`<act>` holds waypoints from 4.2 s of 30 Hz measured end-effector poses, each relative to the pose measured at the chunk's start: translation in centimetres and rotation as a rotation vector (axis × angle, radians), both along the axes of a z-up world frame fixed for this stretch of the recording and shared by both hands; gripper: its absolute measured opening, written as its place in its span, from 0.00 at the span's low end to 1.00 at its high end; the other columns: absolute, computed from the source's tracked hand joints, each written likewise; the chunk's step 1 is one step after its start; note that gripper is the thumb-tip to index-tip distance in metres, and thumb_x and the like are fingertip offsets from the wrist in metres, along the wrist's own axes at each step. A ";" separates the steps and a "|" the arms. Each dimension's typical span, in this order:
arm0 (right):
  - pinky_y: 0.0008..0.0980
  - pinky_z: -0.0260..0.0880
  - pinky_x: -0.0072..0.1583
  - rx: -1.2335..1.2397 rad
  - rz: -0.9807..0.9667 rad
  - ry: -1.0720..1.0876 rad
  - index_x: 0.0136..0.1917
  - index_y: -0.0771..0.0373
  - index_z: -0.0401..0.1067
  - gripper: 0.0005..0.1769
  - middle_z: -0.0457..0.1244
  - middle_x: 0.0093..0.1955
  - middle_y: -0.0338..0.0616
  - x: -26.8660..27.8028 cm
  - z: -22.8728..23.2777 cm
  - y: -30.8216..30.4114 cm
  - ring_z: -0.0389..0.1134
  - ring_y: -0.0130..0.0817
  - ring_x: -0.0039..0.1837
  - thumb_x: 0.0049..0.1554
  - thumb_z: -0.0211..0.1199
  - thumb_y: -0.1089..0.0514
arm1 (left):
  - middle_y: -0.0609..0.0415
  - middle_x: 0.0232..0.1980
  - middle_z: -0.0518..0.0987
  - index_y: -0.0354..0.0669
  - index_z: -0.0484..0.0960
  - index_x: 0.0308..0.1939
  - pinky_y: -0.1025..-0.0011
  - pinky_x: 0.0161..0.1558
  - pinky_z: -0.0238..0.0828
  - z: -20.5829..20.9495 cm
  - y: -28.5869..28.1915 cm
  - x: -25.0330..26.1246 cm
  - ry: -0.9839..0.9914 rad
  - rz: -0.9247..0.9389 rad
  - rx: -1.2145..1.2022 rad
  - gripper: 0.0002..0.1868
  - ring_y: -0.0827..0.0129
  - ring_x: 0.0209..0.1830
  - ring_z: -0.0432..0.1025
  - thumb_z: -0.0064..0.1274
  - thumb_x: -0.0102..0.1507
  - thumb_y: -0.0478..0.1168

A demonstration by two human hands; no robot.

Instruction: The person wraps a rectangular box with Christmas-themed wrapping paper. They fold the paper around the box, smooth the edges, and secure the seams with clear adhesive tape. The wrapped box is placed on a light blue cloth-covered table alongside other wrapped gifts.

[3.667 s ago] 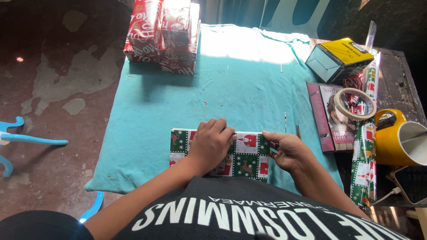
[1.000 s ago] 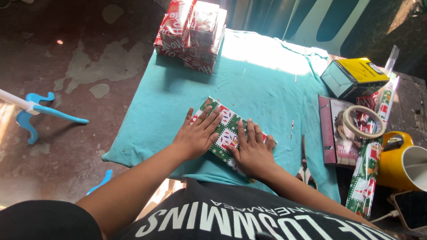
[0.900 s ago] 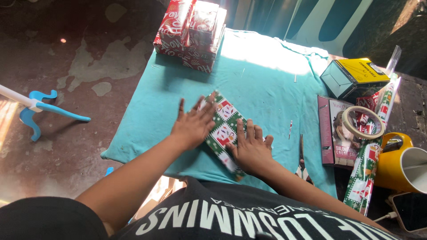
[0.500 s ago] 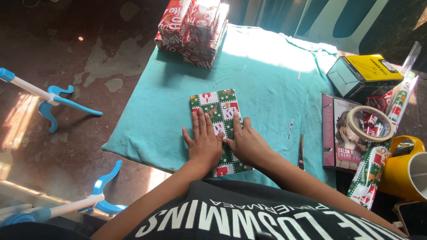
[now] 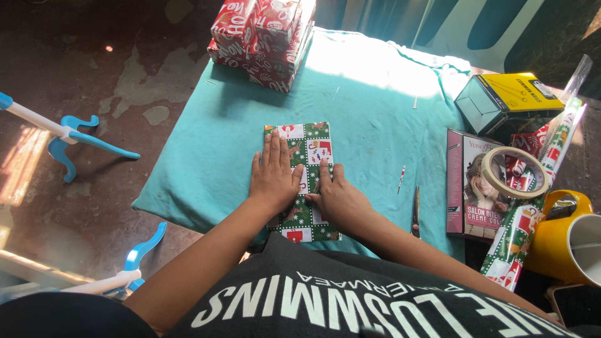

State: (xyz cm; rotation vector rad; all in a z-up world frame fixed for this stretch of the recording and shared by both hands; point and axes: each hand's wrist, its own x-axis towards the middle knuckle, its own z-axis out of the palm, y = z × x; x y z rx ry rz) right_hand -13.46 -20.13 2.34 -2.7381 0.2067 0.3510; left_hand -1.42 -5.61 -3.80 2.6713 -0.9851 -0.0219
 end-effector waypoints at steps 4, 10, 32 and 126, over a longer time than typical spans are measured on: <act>0.42 0.74 0.54 0.001 0.013 -0.061 0.76 0.79 0.44 0.51 0.49 0.70 0.73 -0.1 0.6 0.1 0.67 0.61 0.62 0.60 0.56 0.37 | 0.37 0.83 0.41 0.30 0.43 0.79 0.43 0.75 0.38 -0.1 0.0 0.0 -0.010 -0.002 -0.017 0.45 0.48 0.84 0.37 0.37 0.70 0.58; 0.41 0.71 0.62 0.012 -0.004 -0.021 0.79 0.78 0.42 0.50 0.49 0.71 0.75 -0.3 0.7 0.2 0.64 0.58 0.65 0.63 0.53 0.37 | 0.37 0.83 0.38 0.30 0.41 0.79 0.43 0.74 0.36 0.8 -0.6 -0.1 0.043 0.032 -0.001 0.44 0.49 0.84 0.33 0.35 0.70 0.57; 0.49 0.31 0.77 0.234 -0.087 -0.380 0.81 0.71 0.35 0.46 0.25 0.84 0.72 1.4 -3.6 -1.0 0.23 0.60 0.83 0.65 0.54 0.46 | 0.39 0.78 0.60 0.30 0.55 0.75 0.69 0.73 0.57 0.8 3.8 -2.1 0.913 0.455 -1.139 0.29 0.59 0.78 0.58 0.33 0.72 0.41; 0.50 0.66 0.58 -0.179 -0.653 -0.169 0.71 0.62 0.65 0.37 0.61 0.52 0.59 -15.2 -0.3 -4.2 0.66 0.57 0.54 0.48 0.66 0.60 | 0.56 0.41 0.79 0.42 0.80 0.44 0.61 0.53 0.63 18.9 12.0 5.4 -0.608 -0.183 -0.174 0.14 0.66 0.43 0.74 0.67 0.57 0.38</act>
